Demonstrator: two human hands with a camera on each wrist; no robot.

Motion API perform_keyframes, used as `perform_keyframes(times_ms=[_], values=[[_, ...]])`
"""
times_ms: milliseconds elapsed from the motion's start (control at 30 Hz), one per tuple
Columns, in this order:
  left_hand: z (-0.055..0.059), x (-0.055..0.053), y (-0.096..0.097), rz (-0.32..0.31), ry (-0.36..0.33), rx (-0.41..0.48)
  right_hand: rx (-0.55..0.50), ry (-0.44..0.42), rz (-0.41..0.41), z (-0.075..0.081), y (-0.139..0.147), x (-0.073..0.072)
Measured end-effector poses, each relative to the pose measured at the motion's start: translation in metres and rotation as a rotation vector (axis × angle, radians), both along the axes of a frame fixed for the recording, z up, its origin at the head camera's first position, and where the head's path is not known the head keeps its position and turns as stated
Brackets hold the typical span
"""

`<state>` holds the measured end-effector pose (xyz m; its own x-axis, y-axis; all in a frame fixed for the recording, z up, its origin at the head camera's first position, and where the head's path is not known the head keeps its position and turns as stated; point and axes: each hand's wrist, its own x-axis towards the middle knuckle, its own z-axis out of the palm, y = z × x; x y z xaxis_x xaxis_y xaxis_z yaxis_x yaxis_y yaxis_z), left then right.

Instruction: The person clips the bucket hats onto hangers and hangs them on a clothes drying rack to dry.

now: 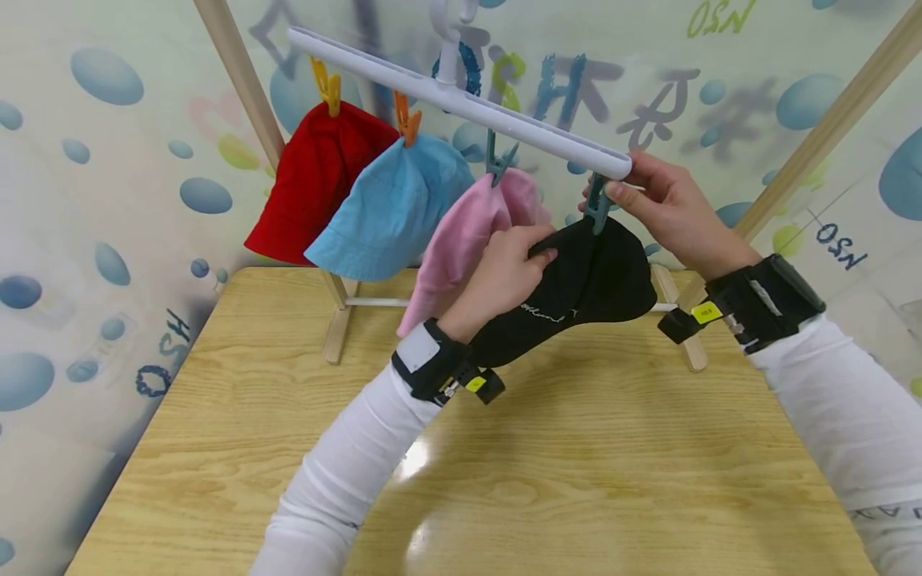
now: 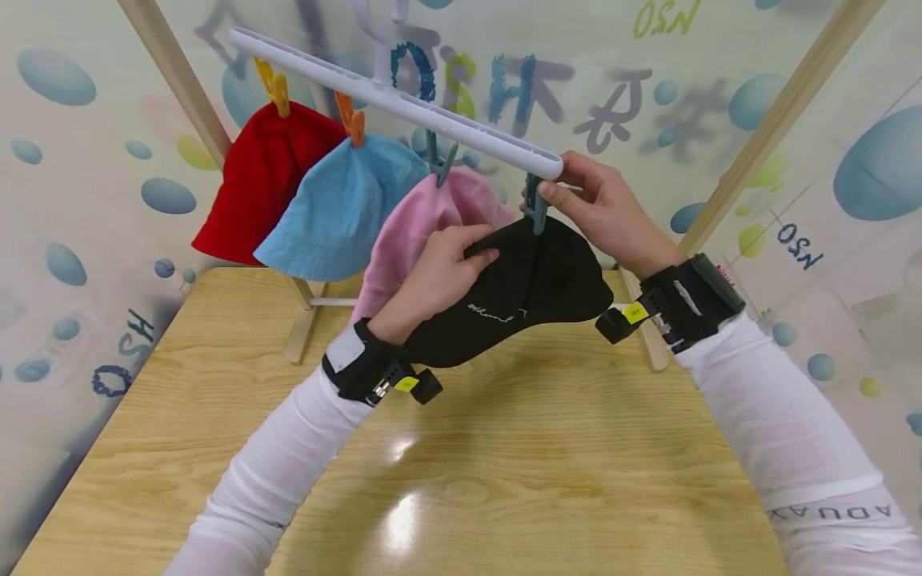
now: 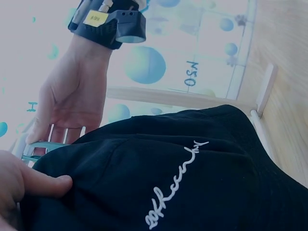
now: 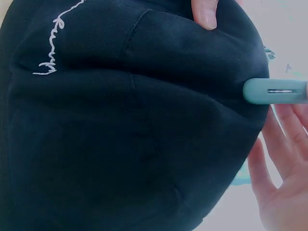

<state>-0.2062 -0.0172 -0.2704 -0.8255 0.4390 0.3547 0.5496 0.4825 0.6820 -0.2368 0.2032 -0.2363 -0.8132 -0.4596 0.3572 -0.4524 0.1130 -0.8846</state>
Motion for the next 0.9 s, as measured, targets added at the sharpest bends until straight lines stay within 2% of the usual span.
perform_keyframes(times_ms=[200,333,467,567,733,833,900], values=[[-0.002,-0.001,0.001,0.007,-0.022,-0.020,0.112,0.000,-0.072,-0.003,0.007,0.004],[-0.003,0.000,0.002,-0.021,-0.058,-0.023,0.112,0.000,-0.083,-0.006,0.010,0.006],[-0.005,0.002,0.000,-0.042,-0.098,-0.055,0.009,0.013,-0.059,-0.010,0.010,0.005],[-0.005,0.004,-0.004,-0.029,-0.114,-0.092,-0.074,0.033,-0.065,-0.013,0.009,0.003],[-0.003,0.006,-0.012,0.000,-0.105,-0.058,-0.160,0.048,-0.187,-0.020,0.012,0.003],[-0.001,0.008,-0.015,-0.021,-0.108,-0.023,-0.223,0.031,-0.257,-0.024,0.017,0.004],[0.001,0.010,-0.015,-0.036,-0.112,-0.022,-0.245,0.012,-0.273,-0.027,0.020,0.006]])
